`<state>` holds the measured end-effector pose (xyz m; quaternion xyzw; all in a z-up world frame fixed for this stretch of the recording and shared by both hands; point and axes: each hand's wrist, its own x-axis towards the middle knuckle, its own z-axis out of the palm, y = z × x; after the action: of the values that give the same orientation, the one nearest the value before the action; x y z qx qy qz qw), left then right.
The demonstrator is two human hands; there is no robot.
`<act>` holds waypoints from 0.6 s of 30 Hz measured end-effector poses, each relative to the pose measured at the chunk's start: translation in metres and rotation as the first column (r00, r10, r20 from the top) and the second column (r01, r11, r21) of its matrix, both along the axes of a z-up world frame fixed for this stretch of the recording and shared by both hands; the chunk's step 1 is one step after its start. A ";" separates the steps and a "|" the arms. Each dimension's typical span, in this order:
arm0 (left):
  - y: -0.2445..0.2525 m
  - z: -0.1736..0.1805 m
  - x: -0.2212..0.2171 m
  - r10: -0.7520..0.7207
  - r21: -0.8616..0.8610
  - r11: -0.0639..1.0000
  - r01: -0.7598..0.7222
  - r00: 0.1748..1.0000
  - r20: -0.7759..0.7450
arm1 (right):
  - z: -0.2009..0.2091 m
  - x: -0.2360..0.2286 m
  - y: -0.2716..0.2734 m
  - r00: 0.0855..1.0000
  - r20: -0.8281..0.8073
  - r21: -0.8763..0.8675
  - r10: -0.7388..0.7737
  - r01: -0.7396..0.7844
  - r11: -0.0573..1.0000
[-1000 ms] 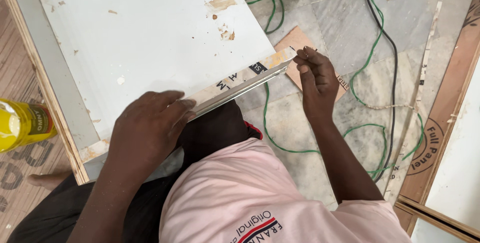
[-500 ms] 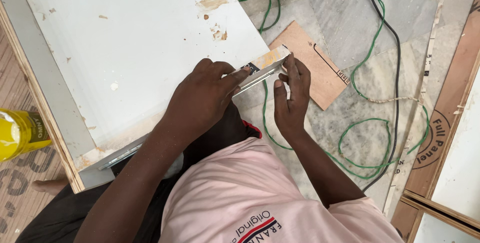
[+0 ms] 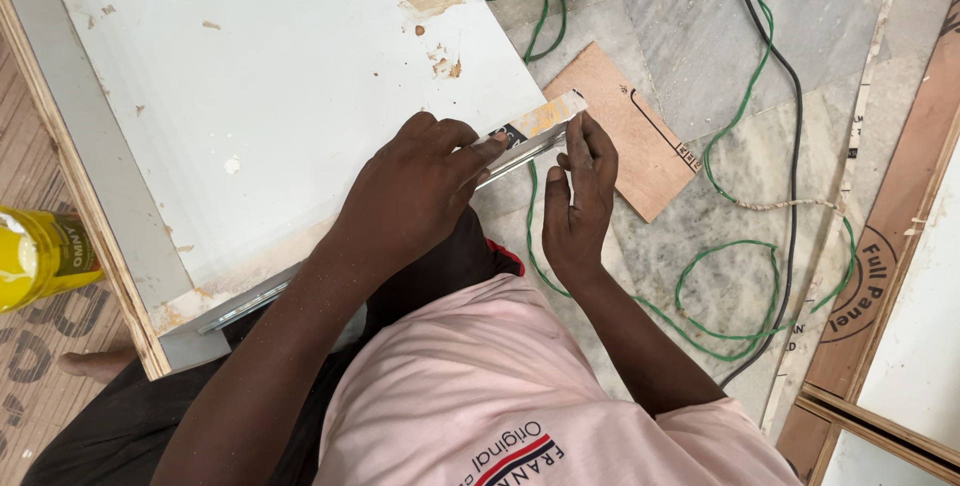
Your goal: The person sits on the floor and applies glue to the edges of a white drawer unit. They then attach a wooden trim piece to the glued edge, pressing it firmly into place. Finally, they apply masking tape along the seam to secure the trim while the glue sets.
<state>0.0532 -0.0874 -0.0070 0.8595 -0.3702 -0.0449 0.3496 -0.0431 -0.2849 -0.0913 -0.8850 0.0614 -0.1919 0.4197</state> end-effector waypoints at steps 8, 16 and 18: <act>0.000 0.002 0.002 0.019 0.016 1.000 -0.018 0.996 -0.090 | -0.017 0.000 -0.015 0.994 0.098 0.373 0.040 -0.074 0.925; -0.001 0.003 0.002 0.022 0.028 0.999 -0.020 0.997 -0.073 | -0.020 0.006 -0.024 0.998 0.064 0.424 -0.006 -0.021 0.905; -0.002 0.002 0.002 0.026 0.034 0.999 -0.023 0.996 -0.086 | -0.018 0.007 -0.026 0.999 0.054 0.425 -0.005 -0.018 0.905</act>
<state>0.0554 -0.0891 -0.0047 0.8668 -0.3435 -0.0839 0.3515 -0.0359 -0.3105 -0.1097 -0.7670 0.0876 -0.1962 0.6046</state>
